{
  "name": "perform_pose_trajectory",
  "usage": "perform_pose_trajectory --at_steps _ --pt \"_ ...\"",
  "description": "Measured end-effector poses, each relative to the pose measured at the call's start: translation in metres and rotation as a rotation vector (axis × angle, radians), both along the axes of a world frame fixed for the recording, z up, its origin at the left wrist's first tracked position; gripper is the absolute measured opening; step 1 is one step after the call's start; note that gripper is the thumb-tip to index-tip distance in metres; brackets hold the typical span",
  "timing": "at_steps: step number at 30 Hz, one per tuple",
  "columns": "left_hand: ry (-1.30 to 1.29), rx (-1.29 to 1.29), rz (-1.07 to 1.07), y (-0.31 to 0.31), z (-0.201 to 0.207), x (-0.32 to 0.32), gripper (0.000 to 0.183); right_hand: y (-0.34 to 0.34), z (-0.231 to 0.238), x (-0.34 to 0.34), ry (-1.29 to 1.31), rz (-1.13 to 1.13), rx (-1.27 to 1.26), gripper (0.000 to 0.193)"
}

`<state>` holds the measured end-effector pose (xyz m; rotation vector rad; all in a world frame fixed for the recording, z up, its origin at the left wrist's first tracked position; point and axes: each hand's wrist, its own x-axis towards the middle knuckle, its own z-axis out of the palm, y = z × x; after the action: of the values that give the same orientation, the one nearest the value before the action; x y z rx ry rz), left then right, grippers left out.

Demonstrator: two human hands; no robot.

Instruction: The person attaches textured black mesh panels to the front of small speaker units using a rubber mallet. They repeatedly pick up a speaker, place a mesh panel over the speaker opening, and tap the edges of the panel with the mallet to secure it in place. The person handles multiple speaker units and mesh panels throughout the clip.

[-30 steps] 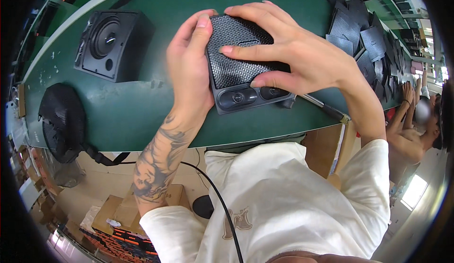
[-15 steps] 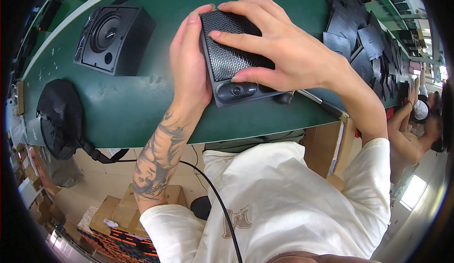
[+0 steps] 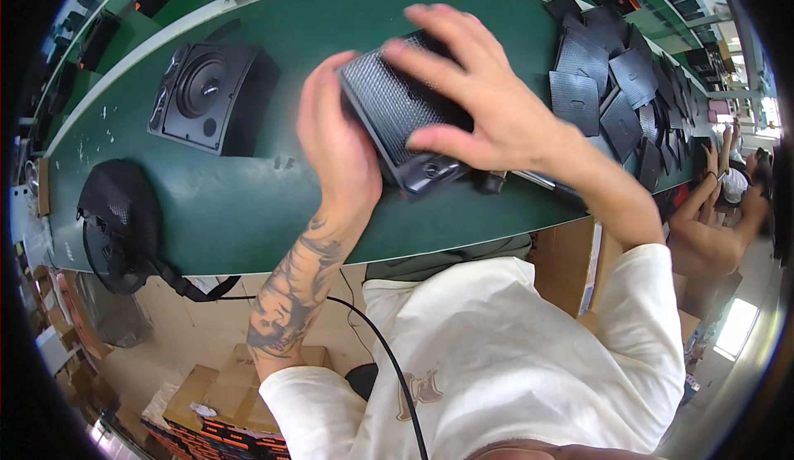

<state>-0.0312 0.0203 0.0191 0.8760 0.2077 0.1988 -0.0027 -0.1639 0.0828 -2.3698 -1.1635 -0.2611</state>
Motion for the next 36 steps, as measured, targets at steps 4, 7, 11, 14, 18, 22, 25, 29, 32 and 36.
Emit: perform_pose_trajectory --at_steps 4,7,11,14,18,22,25,29,32,36 --pt "-0.255 0.219 0.062 -0.004 -0.004 -0.005 0.034 -0.001 -0.019 -0.013 0.608 -0.292 0.529 0.087" --pt "-0.455 0.437 0.065 -0.001 -0.005 -0.005 0.040 -0.007 -0.026 -0.024 0.514 -0.223 0.593 0.094" --pt "-0.628 0.709 0.102 -0.003 -0.002 -0.006 0.041 -0.013 -0.035 -0.038 0.377 -0.212 0.641 0.098" --pt "-0.638 0.708 0.080 -0.002 0.000 -0.004 0.039 -0.015 -0.041 -0.041 0.304 -0.223 0.663 0.095" --pt "-0.661 0.727 0.071 -0.002 -0.002 -0.005 0.039 -0.011 -0.046 -0.040 0.312 -0.190 0.800 0.093" --pt "-0.639 0.706 0.057 -0.001 -0.003 -0.002 0.040 -0.009 -0.033 -0.040 0.349 -0.237 0.730 0.087" --pt "-0.587 0.640 0.069 -0.003 0.000 0.000 0.044 -0.004 -0.025 -0.039 0.332 -0.277 0.684 0.086" --pt "-0.670 0.646 0.094 -0.005 -0.002 -0.005 0.034 -0.005 -0.027 -0.044 0.318 -0.236 0.706 0.087" --pt "-0.621 0.667 0.131 -0.016 0.007 -0.014 0.018 -0.009 -0.036 -0.046 0.302 -0.168 0.783 0.089" --pt "-0.646 0.660 0.132 -0.016 0.007 -0.018 0.017 -0.010 -0.040 -0.047 0.297 -0.106 0.838 0.093"
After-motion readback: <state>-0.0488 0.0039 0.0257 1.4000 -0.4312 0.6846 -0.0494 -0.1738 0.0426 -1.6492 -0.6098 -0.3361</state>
